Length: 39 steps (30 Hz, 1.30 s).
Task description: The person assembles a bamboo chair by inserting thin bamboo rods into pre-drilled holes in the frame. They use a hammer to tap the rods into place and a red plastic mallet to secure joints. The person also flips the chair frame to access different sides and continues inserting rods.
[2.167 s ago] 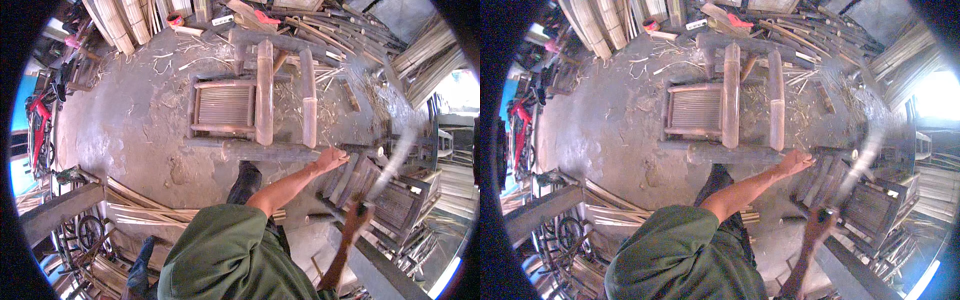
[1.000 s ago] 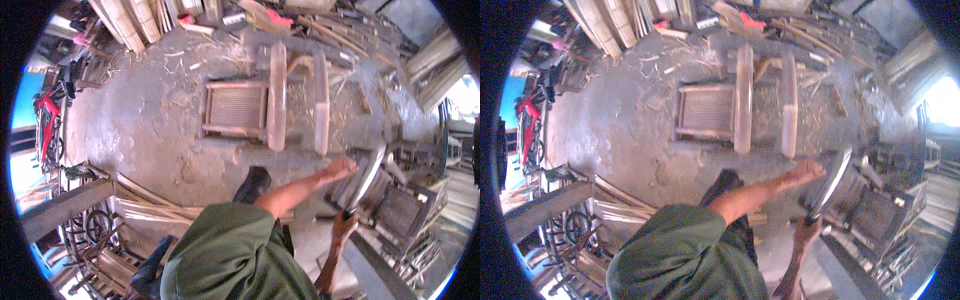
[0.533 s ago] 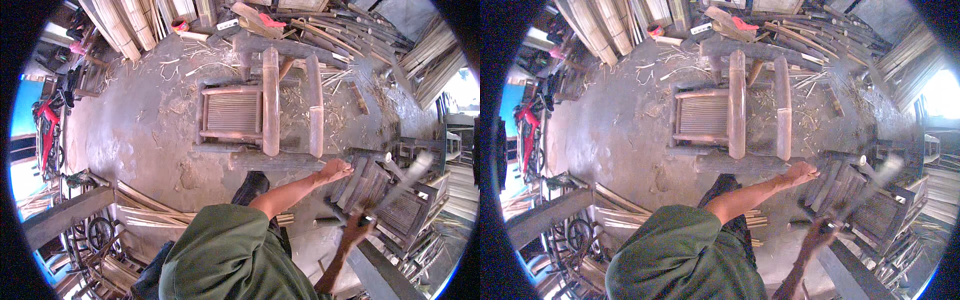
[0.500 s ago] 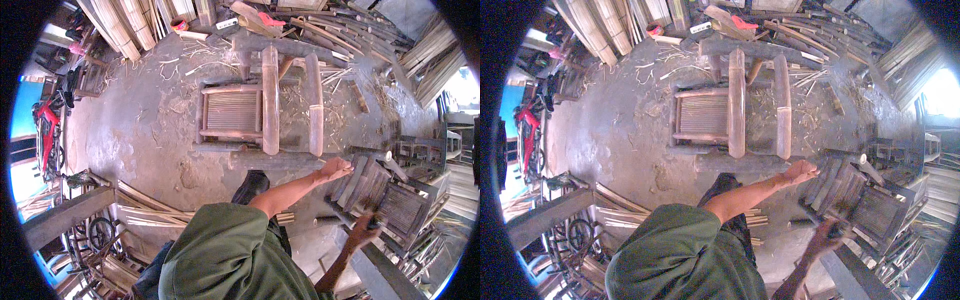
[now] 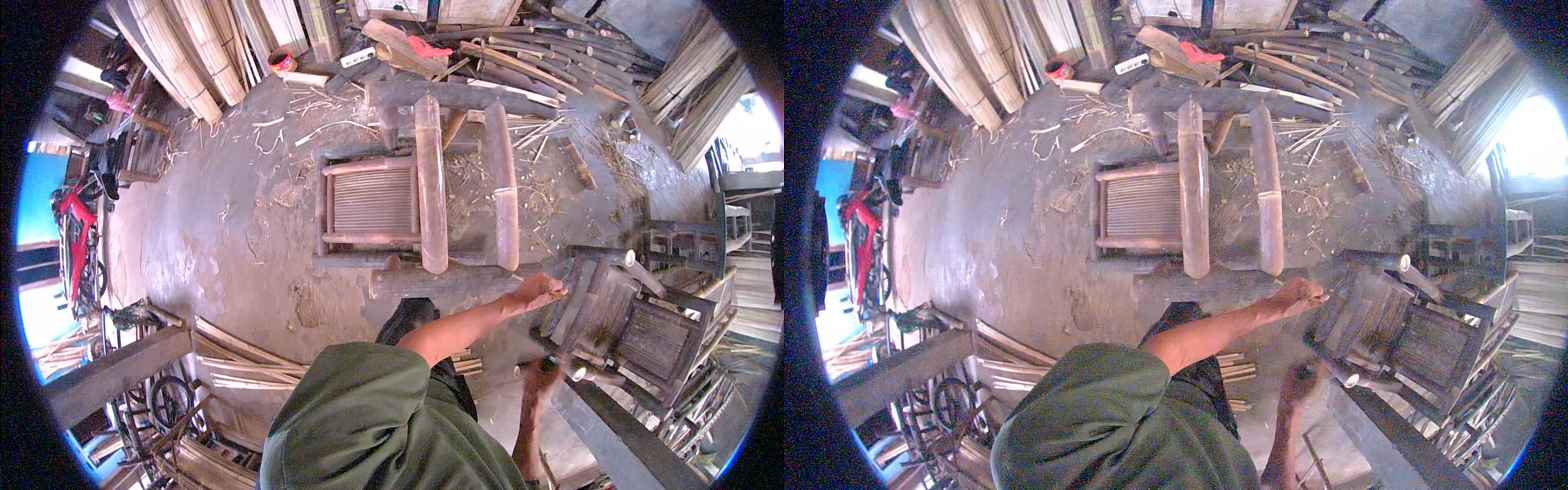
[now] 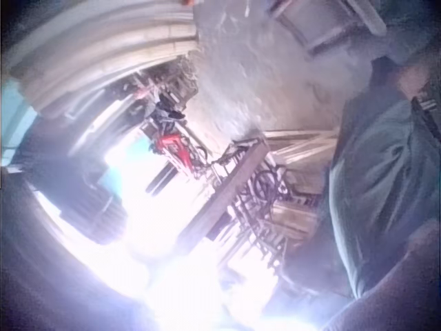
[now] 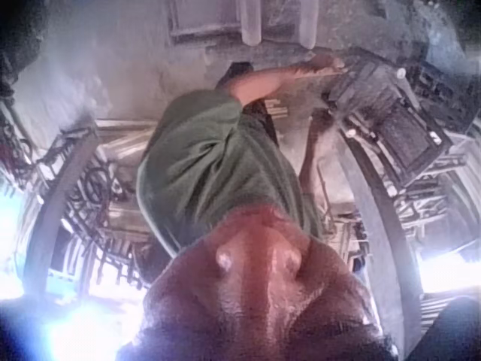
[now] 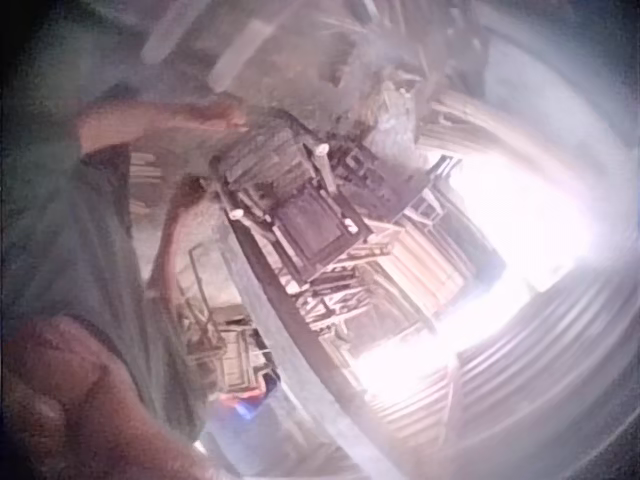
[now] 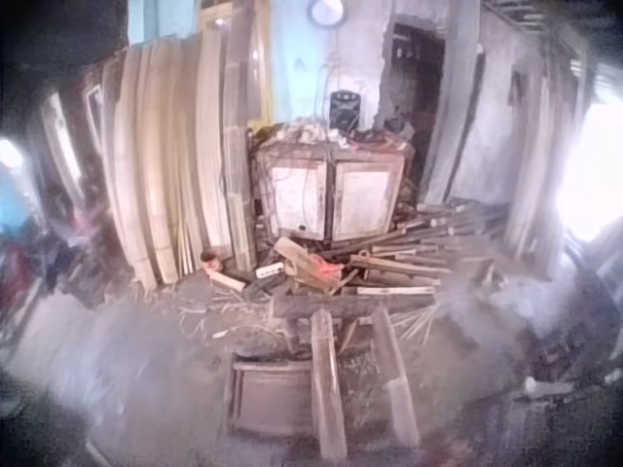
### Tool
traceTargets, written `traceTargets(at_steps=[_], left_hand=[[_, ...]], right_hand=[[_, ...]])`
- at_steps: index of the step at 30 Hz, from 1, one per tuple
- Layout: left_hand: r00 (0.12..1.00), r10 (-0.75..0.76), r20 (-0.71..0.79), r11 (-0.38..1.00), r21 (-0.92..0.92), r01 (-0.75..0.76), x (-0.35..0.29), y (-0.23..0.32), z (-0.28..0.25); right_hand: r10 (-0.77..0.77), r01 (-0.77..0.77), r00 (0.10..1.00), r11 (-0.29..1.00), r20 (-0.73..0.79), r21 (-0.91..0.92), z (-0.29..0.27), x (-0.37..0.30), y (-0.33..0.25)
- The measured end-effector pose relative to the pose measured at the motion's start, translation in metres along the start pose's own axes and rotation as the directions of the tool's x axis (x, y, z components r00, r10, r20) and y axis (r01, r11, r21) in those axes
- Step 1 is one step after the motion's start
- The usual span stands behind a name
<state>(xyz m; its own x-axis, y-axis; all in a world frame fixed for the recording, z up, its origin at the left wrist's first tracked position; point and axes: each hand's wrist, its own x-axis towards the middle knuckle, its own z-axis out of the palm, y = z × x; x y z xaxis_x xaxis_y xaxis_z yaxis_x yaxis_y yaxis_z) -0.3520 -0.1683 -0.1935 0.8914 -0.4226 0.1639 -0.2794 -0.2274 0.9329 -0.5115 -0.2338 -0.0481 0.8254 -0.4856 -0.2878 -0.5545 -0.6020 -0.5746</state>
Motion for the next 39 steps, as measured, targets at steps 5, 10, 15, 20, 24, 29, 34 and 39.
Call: traceTargets(at_steps=[5, 10, 15, 20, 24, 29, 34, 39], left_hand=[[0.998, 0.003, 0.065, 0.999, -0.045, 0.0, -0.002, -0.003, -0.005], [0.976, -0.021, 0.217, 0.999, -0.035, 0.03, -0.004, 0.006, -0.027], [0.998, -0.016, 0.054, 0.997, -0.072, 0.02, -0.018, 0.027, -0.066], [0.991, -0.031, 0.129, 0.998, 0.05, 0.025, -0.017, 0.049, -0.103], [0.929, -0.074, 0.363, 0.994, 0.097, 0.041, 0.006, 0.082, -0.107], [0.914, -0.173, 0.368, 0.966, 0.245, 0.084, -0.003, 0.082, -0.101], [0.951, -0.131, 0.279, 0.93, 0.366, 0.021, 0.01, 0.09, -0.09], [0.955, -0.099, 0.28, 0.925, 0.381, -0.016, 0.007, 0.093, -0.093]], right_hand=[[-0.087, 0.094, 0.975, 0.995, -0.206, 0.026, 0.02, -0.024, 0.023], [0.185, -0.172, 0.978, 0.976, 0.096, -0.131, 0.018, -0.022, 0.017], [-0.031, 0.069, 0.992, 0.941, -0.119, 0.332, 0.055, 0.011, 0.028], [0.169, -0.054, 0.971, 0.846, -0.171, 0.53, 0.103, 0.063, 0.037], [0.32, -0.314, 0.937, 0.597, 0.14, 0.738, 0.15, 0.081, 0.071], [0.327, -0.311, 0.937, 0.631, 0.12, 0.711, 0.17, 0.084, 0.064], [0.257, -0.278, 0.958, 0.71, 0.129, 0.647, 0.198, 0.075, 0.059], [0.349, -0.319, 0.934, 0.728, 0.073, 0.606, 0.147, 0.086, 0.038]])
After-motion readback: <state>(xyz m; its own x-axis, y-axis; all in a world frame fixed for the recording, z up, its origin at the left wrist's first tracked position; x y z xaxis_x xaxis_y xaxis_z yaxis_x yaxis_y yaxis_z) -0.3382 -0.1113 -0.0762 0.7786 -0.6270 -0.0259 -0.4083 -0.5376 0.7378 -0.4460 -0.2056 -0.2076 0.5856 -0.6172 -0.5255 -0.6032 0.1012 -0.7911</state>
